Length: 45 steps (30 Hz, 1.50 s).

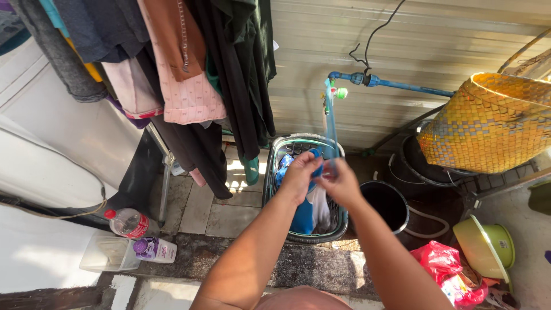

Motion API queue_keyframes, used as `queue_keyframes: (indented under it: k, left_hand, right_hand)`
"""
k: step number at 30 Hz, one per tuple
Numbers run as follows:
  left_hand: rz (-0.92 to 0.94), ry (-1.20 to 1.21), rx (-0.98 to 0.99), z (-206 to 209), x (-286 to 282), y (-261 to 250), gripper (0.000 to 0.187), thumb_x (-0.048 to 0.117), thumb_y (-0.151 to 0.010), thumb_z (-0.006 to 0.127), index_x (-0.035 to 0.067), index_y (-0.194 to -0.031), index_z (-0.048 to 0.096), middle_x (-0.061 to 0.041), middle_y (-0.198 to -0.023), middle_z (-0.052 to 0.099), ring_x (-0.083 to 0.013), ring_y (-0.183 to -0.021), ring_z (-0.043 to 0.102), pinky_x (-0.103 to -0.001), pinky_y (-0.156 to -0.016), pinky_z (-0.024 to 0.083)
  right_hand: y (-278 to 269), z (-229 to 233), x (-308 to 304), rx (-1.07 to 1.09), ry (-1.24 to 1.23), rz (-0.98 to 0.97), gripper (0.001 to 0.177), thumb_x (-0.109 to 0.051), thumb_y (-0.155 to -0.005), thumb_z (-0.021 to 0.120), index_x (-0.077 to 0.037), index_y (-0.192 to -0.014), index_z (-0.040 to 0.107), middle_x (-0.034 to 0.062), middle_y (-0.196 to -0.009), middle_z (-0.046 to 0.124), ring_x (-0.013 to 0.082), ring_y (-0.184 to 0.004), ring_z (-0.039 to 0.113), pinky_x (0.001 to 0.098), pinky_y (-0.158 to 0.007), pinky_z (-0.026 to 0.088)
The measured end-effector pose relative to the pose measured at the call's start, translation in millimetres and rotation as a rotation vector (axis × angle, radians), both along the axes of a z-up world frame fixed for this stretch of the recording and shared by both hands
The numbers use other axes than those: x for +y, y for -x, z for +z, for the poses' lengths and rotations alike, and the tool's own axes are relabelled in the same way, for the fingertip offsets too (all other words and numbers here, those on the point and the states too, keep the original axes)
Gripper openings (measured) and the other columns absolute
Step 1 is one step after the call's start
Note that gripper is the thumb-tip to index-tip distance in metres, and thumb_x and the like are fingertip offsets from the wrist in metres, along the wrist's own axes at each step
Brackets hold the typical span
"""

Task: The person takes various items of clothing from a basket, places each garment on a plastic hanger, and then hangs the items on a rack.

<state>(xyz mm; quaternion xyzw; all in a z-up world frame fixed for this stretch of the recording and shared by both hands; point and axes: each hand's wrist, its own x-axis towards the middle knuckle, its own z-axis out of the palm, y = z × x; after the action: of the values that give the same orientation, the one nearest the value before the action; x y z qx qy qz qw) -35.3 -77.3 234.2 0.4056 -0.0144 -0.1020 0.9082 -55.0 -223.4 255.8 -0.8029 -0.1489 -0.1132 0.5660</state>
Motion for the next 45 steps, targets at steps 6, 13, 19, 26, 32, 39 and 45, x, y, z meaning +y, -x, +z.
queue_keyframes:
  k: [6, 13, 19, 26, 32, 39, 45]
  left_hand:
    - [0.26, -0.751, -0.519, -5.0, 17.6, 9.5, 0.013, 0.011, -0.089, 0.076, 0.005, -0.091, 0.065, -0.011, -0.096, 0.066, -0.0289, -0.092, 0.064, -0.039, -0.084, 0.05]
    - [0.668, -1.18, -0.172, 20.8, 38.1, 15.3, 0.052, 0.023, -0.079, 0.081, 0.004, -0.116, 0.05, -0.02, -0.095, 0.066, -0.044, -0.089, 0.065, -0.05, -0.077, 0.052]
    - [0.667, -1.533, -0.338, 47.0, 55.3, 7.7, 0.017, 0.013, -0.08, 0.076, 0.01, -0.095, 0.069, -0.015, -0.094, 0.064, -0.0395, -0.088, 0.066, -0.047, -0.076, 0.053]
    - [0.532, -1.521, -0.232, 13.5, 78.5, -7.6, 0.021, 0.007, -0.076, 0.076, 0.006, -0.095, 0.067, -0.016, -0.091, 0.068, -0.0406, -0.087, 0.067, -0.048, -0.073, 0.052]
    - [0.213, -1.168, -0.019, -34.7, 82.1, -28.3, 0.016, 0.009, -0.084, 0.075, 0.004, -0.097, 0.067, -0.013, -0.081, 0.073, -0.0268, -0.072, 0.068, -0.039, -0.062, 0.05]
    - [-0.426, -1.112, -0.108, 42.3, 100.8, -10.0, 0.031, 0.026, -0.084, 0.084, 0.009, -0.107, 0.073, -0.007, -0.083, 0.072, -0.0135, -0.071, 0.067, -0.033, -0.06, 0.053]
    - [0.273, -1.361, -0.319, 94.1, 69.3, -6.1, 0.028, 0.025, -0.085, 0.068, 0.013, -0.11, 0.072, -0.015, -0.094, 0.076, -0.0331, -0.084, 0.073, -0.041, -0.075, 0.056]
  right_hand:
    - [-16.7, -13.9, -10.4, 0.251, -0.388, -0.036, 0.026, 0.004, -0.084, 0.067, -0.012, -0.083, 0.046, -0.0042, -0.079, 0.049, 0.0071, -0.072, 0.045, 0.0251, -0.062, 0.039]
    - [-9.9, 40.1, -31.6, 0.267, -0.405, 0.097, 0.024, 0.007, -0.084, 0.062, -0.011, -0.078, 0.047, -0.0044, -0.079, 0.052, 0.0068, -0.074, 0.05, 0.0238, -0.068, 0.043]
    - [-1.6, 42.4, -38.3, 0.194, -0.195, 0.101, 0.031, 0.001, -0.088, 0.069, -0.011, -0.077, 0.043, -0.0055, -0.075, 0.047, 0.0057, -0.07, 0.043, 0.0238, -0.062, 0.038]
    - [2.3, 38.3, -41.3, 0.223, -0.076, -0.074, 0.034, -0.003, -0.088, 0.075, -0.011, -0.074, 0.044, -0.0034, -0.071, 0.049, 0.0062, -0.066, 0.045, 0.0248, -0.059, 0.041]
    - [-4.5, 35.9, -49.1, 0.105, -0.152, -0.089, 0.033, -0.003, -0.088, 0.074, -0.012, -0.075, 0.044, -0.0045, -0.074, 0.053, 0.0051, -0.069, 0.051, 0.0234, -0.061, 0.045]
    - [-17.3, 47.6, -88.4, 0.165, -0.036, -0.202, 0.035, -0.002, -0.09, 0.075, -0.01, -0.075, 0.045, 0.0003, -0.077, 0.056, 0.0096, -0.069, 0.051, 0.0273, -0.06, 0.044]
    - [-15.3, 34.6, -98.9, 0.039, -0.19, 0.093, 0.013, -0.007, -0.093, 0.067, -0.005, -0.083, 0.059, 0.0023, -0.09, 0.072, 0.0119, -0.085, 0.07, 0.0267, -0.076, 0.056]
